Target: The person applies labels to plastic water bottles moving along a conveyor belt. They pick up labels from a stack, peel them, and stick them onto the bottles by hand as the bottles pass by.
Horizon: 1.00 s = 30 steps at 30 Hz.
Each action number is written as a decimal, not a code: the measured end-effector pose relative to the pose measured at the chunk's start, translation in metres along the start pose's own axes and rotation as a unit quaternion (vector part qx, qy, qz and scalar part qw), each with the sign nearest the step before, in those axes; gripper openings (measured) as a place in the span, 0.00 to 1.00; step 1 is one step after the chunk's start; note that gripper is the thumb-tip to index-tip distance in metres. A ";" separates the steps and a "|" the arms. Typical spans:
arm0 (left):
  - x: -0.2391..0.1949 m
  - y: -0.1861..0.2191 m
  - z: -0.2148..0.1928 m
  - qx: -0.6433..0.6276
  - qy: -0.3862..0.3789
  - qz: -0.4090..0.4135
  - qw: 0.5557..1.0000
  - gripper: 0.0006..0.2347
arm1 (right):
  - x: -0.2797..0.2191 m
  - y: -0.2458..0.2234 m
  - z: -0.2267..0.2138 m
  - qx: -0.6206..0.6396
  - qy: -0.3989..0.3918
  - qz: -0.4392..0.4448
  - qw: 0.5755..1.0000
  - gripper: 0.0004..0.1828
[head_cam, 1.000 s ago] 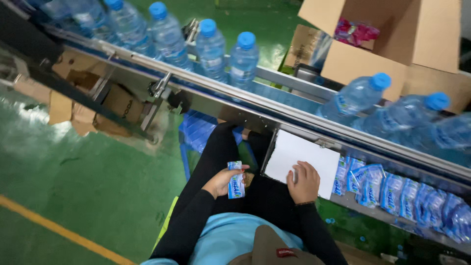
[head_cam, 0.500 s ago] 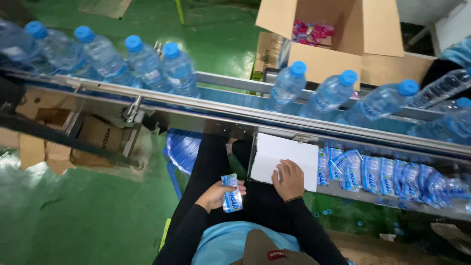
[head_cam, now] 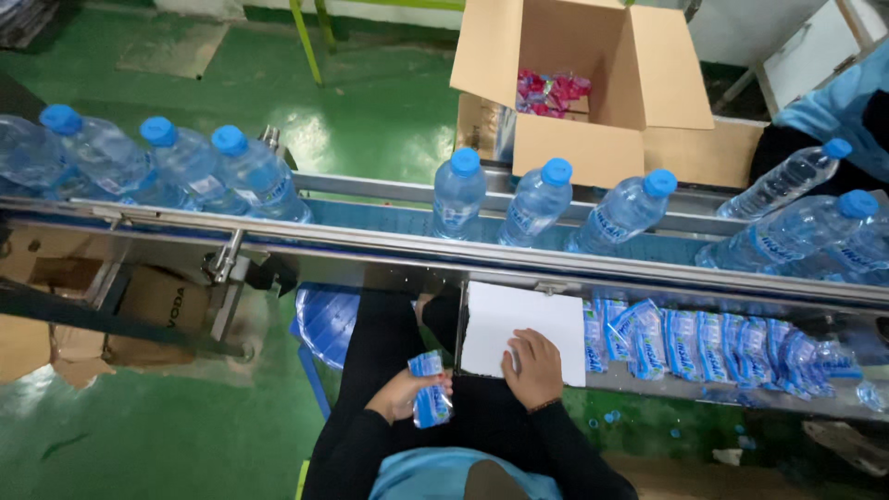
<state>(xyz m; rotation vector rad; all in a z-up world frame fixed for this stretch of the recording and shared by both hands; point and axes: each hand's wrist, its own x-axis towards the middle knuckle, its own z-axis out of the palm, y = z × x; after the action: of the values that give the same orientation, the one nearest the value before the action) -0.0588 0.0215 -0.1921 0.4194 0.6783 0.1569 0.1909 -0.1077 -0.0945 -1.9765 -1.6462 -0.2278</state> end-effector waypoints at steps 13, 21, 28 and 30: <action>-0.010 0.005 0.000 -0.004 -0.069 0.056 0.996 0.07 | 0.243 -0.077 -0.067 0.264 0.186 0.065 0.944 0.59; 0.007 0.010 -0.024 -0.115 0.041 0.017 0.992 0.09 | 0.270 -0.101 -0.095 0.218 0.205 0.036 0.953 0.47; 0.027 0.002 -0.047 -0.106 0.021 0.011 0.994 0.06 | 0.146 -0.096 -0.213 0.335 0.115 0.065 0.933 0.47; 0.030 -0.003 -0.052 -0.114 0.021 -0.006 0.993 0.08 | 0.101 -0.070 -0.212 0.316 0.070 0.164 0.932 0.52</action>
<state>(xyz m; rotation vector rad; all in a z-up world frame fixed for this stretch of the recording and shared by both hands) -0.0691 0.0437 -0.2471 0.1928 0.6947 0.2309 0.1931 -0.1227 0.1502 -1.6419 -1.0859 0.2560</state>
